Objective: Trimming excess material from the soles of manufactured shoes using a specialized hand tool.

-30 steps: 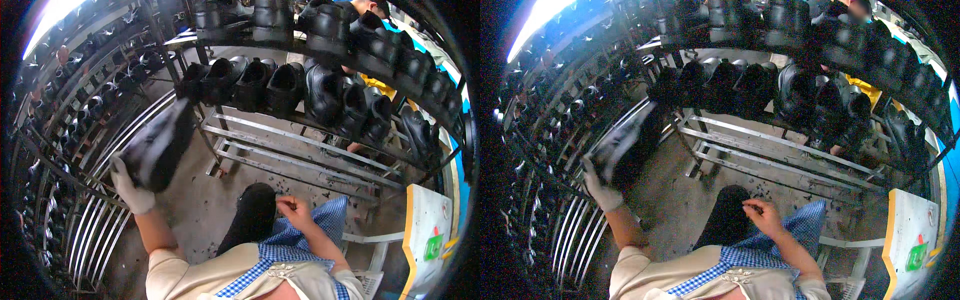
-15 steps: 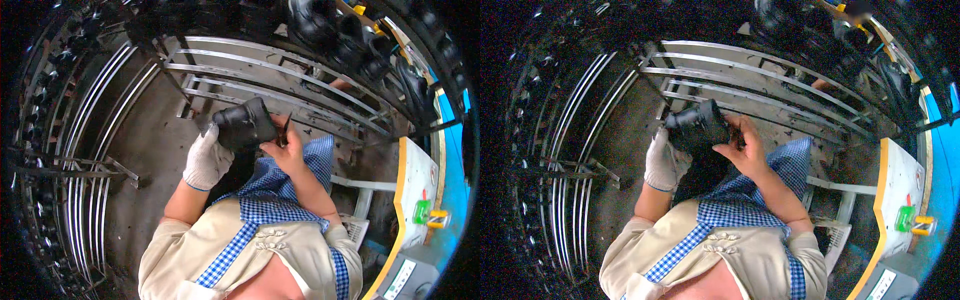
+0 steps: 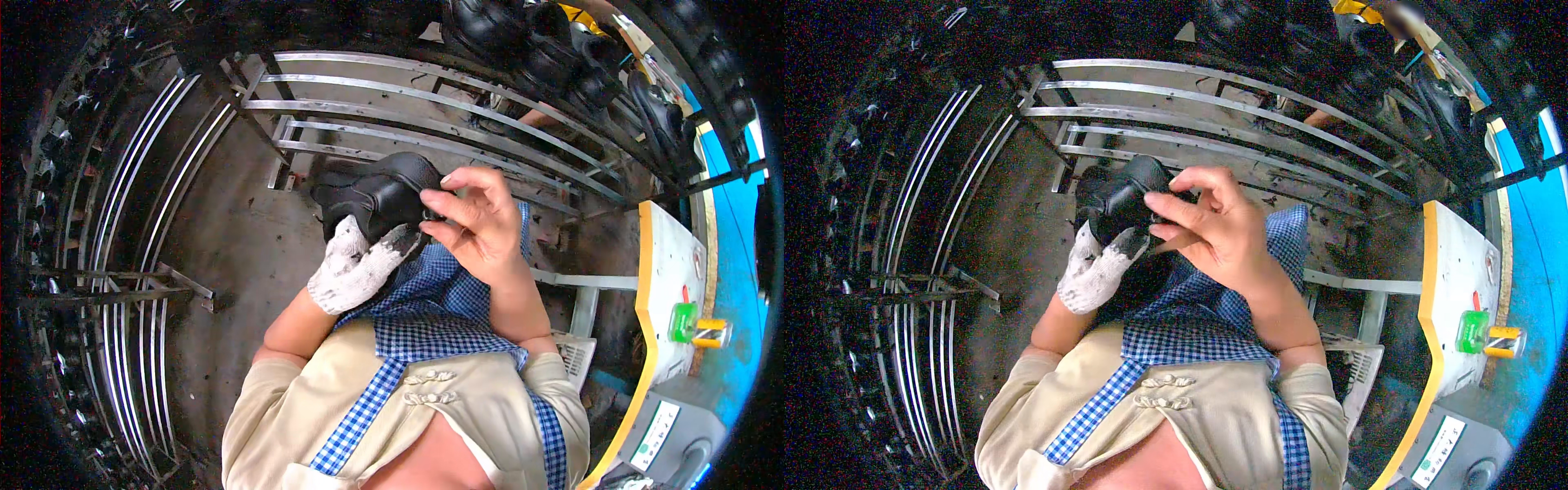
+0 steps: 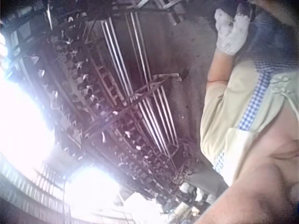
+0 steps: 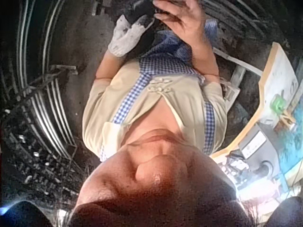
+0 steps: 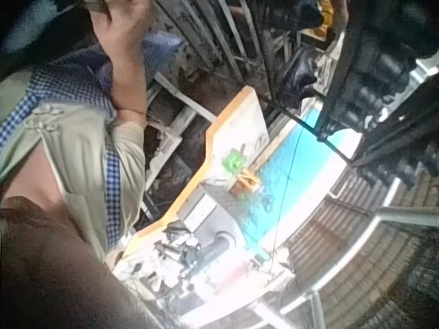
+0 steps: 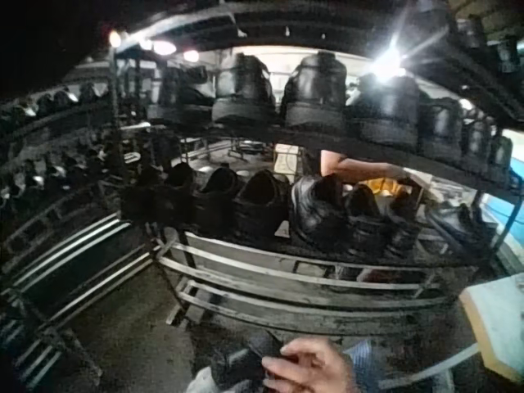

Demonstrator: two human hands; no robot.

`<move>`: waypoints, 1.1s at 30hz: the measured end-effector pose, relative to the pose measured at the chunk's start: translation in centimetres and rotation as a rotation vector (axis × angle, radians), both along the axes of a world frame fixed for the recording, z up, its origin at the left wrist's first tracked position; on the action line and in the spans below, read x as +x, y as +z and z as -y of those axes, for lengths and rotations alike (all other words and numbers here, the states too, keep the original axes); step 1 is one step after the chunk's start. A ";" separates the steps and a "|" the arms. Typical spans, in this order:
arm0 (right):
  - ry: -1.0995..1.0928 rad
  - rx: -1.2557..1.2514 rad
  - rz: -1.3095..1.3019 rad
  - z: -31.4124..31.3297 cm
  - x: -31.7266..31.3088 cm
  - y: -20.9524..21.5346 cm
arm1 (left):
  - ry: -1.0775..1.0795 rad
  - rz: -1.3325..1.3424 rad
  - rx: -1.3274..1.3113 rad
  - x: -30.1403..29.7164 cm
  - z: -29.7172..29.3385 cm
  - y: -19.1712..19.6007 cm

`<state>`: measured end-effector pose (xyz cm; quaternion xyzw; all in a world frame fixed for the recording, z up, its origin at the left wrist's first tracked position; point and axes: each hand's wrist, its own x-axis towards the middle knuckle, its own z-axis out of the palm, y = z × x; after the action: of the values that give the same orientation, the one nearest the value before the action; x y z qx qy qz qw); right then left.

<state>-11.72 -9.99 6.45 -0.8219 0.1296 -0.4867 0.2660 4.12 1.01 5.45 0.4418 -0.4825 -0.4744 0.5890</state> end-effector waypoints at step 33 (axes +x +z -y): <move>0.689 -0.112 -0.358 -7.2 1.5 -0.4 | 0.424 0.947 -0.074 -0.3 2.2 -3.1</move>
<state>-10.17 -2.76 6.09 -0.9024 -0.1365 -0.2240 0.3419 3.79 -1.20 2.32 0.6750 -0.6126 -0.0753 0.4044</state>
